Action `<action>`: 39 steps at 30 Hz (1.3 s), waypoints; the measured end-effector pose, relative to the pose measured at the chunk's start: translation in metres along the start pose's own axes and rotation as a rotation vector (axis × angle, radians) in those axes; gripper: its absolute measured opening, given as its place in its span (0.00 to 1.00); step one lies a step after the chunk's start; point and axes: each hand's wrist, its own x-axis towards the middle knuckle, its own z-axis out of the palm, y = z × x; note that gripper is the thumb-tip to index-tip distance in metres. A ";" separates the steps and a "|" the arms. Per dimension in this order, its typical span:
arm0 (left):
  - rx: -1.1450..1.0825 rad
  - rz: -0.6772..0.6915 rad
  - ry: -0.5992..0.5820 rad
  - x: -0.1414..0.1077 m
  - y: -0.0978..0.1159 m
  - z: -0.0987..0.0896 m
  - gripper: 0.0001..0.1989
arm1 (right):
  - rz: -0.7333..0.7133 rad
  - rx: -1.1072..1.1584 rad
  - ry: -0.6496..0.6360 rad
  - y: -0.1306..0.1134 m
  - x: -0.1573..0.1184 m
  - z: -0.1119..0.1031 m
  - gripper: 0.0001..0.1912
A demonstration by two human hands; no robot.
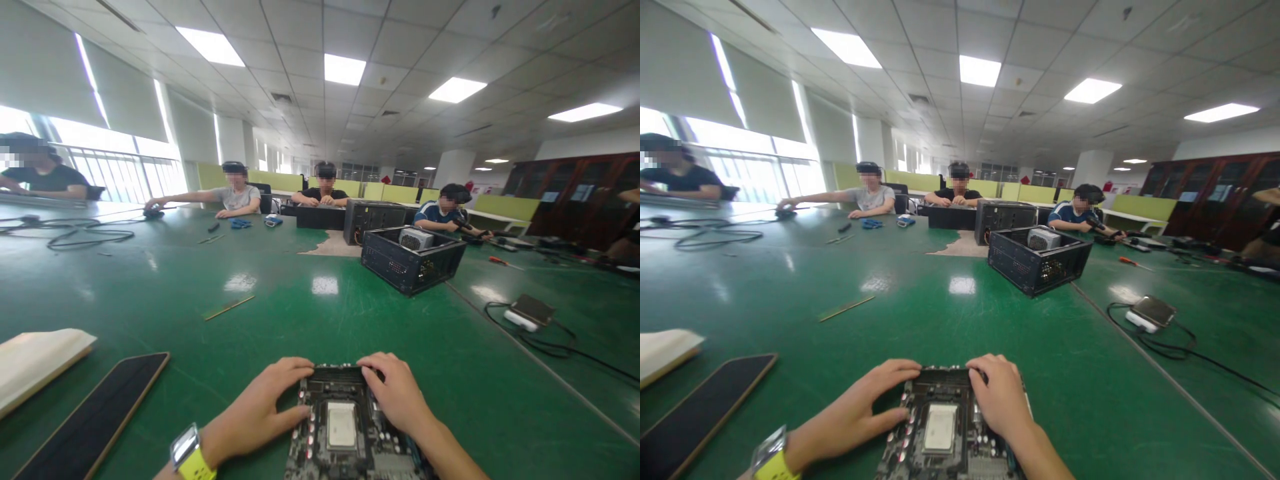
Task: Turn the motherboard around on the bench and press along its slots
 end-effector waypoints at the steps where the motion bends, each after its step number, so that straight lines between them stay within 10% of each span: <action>1: -0.007 -0.008 0.000 0.000 0.000 0.000 0.24 | -0.001 0.003 0.002 0.000 0.000 0.000 0.15; 27: 0.037 -0.030 -0.010 0.000 0.008 -0.001 0.22 | 0.021 0.011 0.023 0.000 0.000 0.002 0.15; 39: 0.015 -0.031 -0.032 0.002 0.010 -0.003 0.23 | 0.209 0.237 0.230 0.033 0.033 -0.001 0.38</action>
